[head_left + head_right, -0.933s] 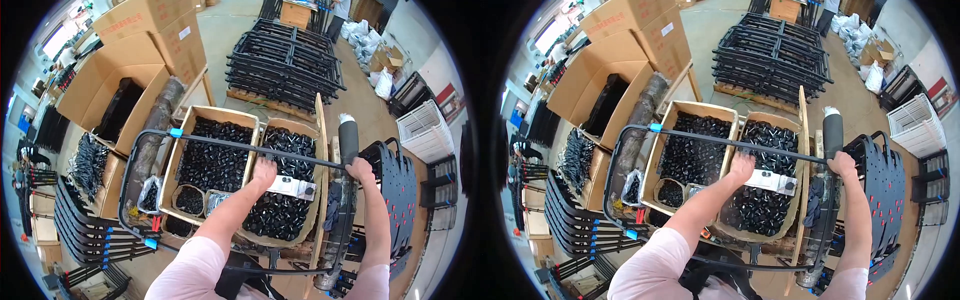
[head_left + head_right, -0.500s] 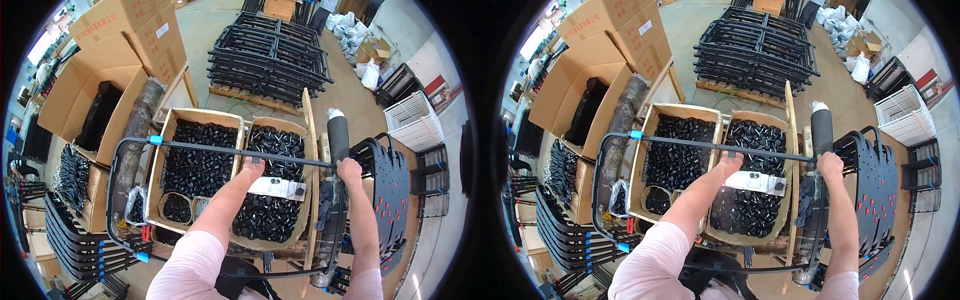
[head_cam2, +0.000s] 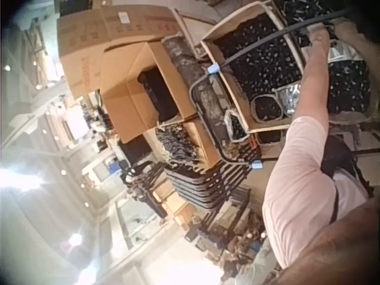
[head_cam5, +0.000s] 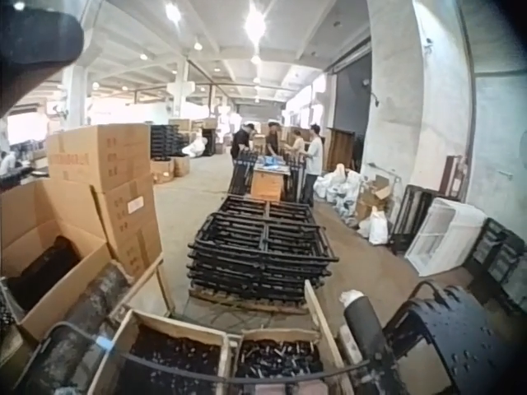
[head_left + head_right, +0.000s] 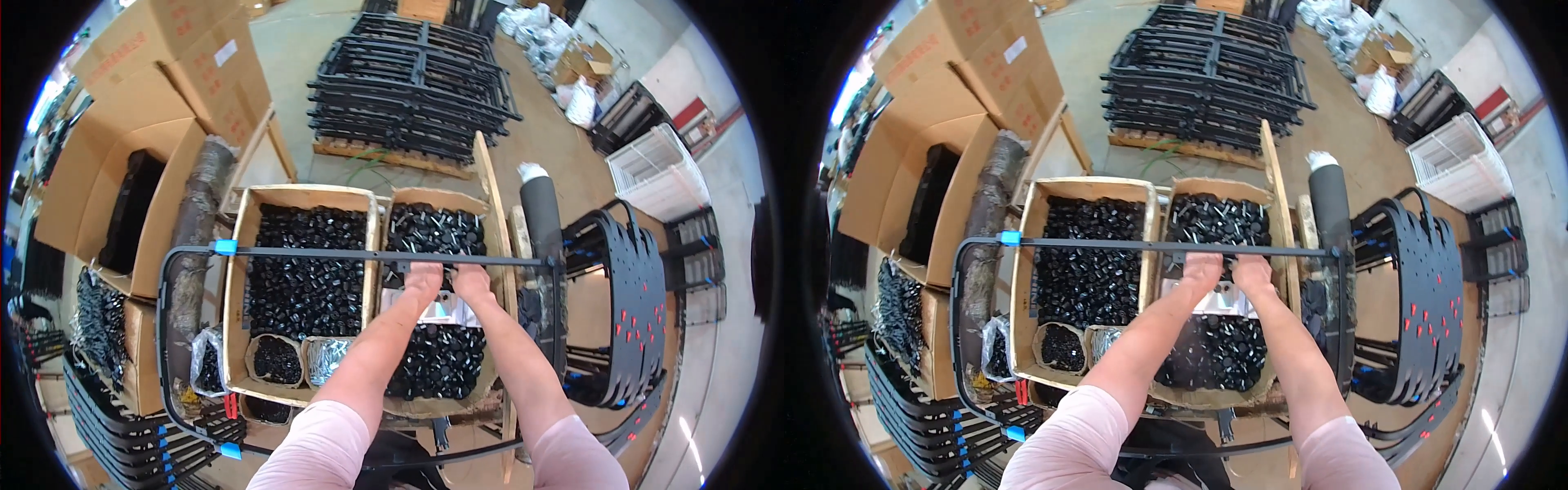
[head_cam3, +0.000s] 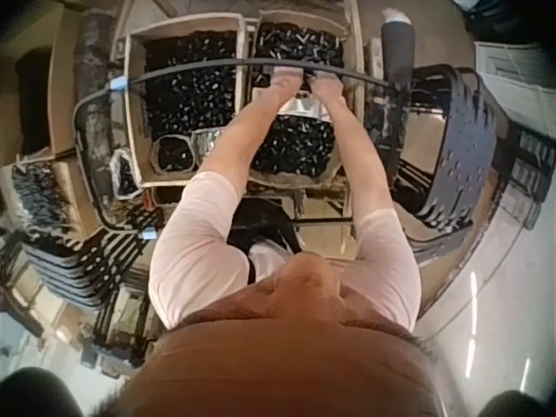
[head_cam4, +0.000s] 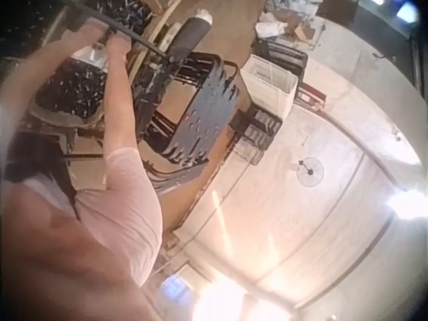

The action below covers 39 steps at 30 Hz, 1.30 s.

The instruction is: Assemble components of a lawnmower frame by attaching cables, plastic housings, and securing them with screws.

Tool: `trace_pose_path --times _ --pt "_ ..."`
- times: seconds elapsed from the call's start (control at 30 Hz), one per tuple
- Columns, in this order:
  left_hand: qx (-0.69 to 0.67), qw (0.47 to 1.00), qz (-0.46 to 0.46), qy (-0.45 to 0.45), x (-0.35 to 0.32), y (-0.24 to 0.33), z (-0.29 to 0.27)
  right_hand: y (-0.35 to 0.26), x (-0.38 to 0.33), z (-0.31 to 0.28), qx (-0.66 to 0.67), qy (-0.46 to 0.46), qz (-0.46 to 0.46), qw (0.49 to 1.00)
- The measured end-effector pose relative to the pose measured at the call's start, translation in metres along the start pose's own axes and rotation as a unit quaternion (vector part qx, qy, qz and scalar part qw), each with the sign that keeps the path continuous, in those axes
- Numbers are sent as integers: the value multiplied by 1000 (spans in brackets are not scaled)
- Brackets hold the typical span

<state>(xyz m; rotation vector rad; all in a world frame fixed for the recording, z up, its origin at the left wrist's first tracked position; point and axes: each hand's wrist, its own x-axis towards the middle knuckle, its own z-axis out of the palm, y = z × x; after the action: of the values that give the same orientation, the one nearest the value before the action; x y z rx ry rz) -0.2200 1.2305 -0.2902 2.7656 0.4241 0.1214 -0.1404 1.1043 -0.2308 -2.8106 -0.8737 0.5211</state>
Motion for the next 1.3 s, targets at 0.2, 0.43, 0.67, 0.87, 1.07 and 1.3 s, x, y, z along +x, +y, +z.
trace_pose_path --times 0.2,0.43,0.67,0.87,1.07,1.3 --pt "4 1000 30 -1 -13 -13 -6 -18 -57 -18 133 100 57 984" --pt "-122 986 11 112 -43 -14 -45 45 -238 -117 266 103 32 958" --pt "-349 935 5 -66 -147 10 -131 93 -378 -168 -76 16 279 957" --pt "-407 885 -7 -228 -265 7 -206 107 -439 -123 -167 -126 299 931" --pt "-407 890 97 -182 -364 -8 -219 113 -465 -85 -217 -97 292 927" --pt "-451 836 81 -301 -416 -11 -221 128 -467 -68 -184 -21 292 938"
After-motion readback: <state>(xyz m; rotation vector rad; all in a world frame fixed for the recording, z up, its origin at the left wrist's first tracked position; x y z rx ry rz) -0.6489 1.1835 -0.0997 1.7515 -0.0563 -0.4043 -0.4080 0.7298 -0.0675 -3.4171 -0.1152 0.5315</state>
